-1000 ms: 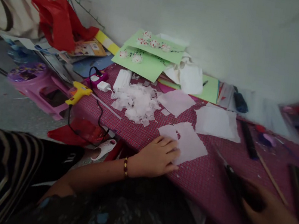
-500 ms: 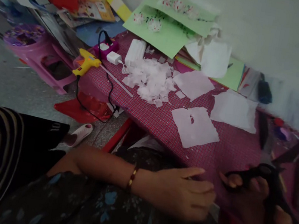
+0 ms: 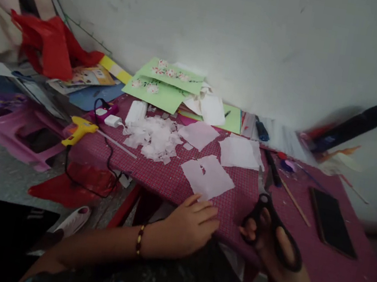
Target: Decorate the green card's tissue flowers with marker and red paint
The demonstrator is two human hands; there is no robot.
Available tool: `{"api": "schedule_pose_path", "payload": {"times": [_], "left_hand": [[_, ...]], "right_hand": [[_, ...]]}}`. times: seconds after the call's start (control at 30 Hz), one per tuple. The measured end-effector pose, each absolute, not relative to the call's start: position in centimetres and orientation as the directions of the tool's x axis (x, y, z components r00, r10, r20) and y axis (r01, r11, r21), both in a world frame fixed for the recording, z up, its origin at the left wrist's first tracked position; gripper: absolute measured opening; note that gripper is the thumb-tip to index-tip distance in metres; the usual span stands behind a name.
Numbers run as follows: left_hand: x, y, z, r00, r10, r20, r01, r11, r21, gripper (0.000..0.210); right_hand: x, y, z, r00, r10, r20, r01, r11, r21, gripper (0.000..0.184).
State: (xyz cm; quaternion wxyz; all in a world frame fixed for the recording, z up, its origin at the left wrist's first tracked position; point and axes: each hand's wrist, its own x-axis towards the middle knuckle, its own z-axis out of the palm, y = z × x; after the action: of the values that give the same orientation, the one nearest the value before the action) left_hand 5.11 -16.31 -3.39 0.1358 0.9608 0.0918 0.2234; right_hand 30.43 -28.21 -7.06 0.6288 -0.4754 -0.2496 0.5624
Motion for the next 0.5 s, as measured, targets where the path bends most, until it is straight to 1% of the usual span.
{"api": "schedule_pose_path", "payload": {"times": [0.03,0.07,0.1,0.13,0.17,0.2,0.23,0.27,0.33,0.4,0.5], "left_hand": [[5.2,-15.1,-3.0,0.869,0.281,0.408,0.119,-0.918,0.379,0.026],[5.3,-13.3,-2.6,0.841,0.35,0.413,0.123,-0.866,0.484,0.029],[5.3,-11.0,-2.0,0.787,0.467,0.403,0.132,-0.765,0.63,0.031],[5.3,-8.3,-1.3,0.67,0.65,0.36,0.134,-0.582,0.802,0.032],[5.3,-5.4,-0.6,0.503,0.835,0.225,0.078,-0.303,0.95,0.034],[5.2,-2.2,0.3,0.287,0.958,0.013,-0.049,0.002,0.999,0.033],[5.2,0.9,1.1,0.206,0.976,-0.069,-0.087,0.088,0.992,0.027],[5.1,3.7,1.9,0.165,0.979,-0.117,-0.1,0.135,0.986,0.022],[5.1,8.4,3.1,0.1,0.973,-0.208,-0.104,0.218,0.97,0.029],[5.1,11.3,3.7,0.047,0.966,-0.256,-0.091,0.259,0.961,0.037],[5.6,12.9,3.6,-0.002,0.964,-0.265,-0.04,0.265,0.963,0.039]], "right_hand": [[30.6,-28.2,-7.2,0.225,0.943,-0.246,-0.525,-0.096,-0.845,0.033],[30.7,-28.1,-7.3,0.213,0.94,-0.268,-0.569,-0.103,-0.816,0.032],[30.8,-28.1,-7.3,0.206,0.937,-0.284,-0.606,-0.105,-0.789,0.031],[30.9,-28.1,-7.4,0.201,0.935,-0.293,-0.635,-0.103,-0.766,0.031],[30.9,-28.0,-7.4,0.196,0.934,-0.299,-0.658,-0.101,-0.746,0.031],[30.9,-28.0,-7.4,0.191,0.934,-0.301,-0.677,-0.096,-0.729,0.031],[30.8,-28.0,-7.3,0.185,0.936,-0.301,-0.693,-0.093,-0.715,0.031],[30.7,-28.0,-7.2,0.176,0.937,-0.301,-0.705,-0.094,-0.703,0.03],[30.6,-27.9,-7.2,0.161,0.938,-0.308,-0.715,-0.104,-0.691,0.03],[30.5,-27.8,-7.2,0.171,0.933,-0.317,-0.714,-0.105,-0.692,0.031],[30.7,-27.9,-7.2,0.22,0.916,-0.335,-0.696,-0.094,-0.712,0.033]]}}
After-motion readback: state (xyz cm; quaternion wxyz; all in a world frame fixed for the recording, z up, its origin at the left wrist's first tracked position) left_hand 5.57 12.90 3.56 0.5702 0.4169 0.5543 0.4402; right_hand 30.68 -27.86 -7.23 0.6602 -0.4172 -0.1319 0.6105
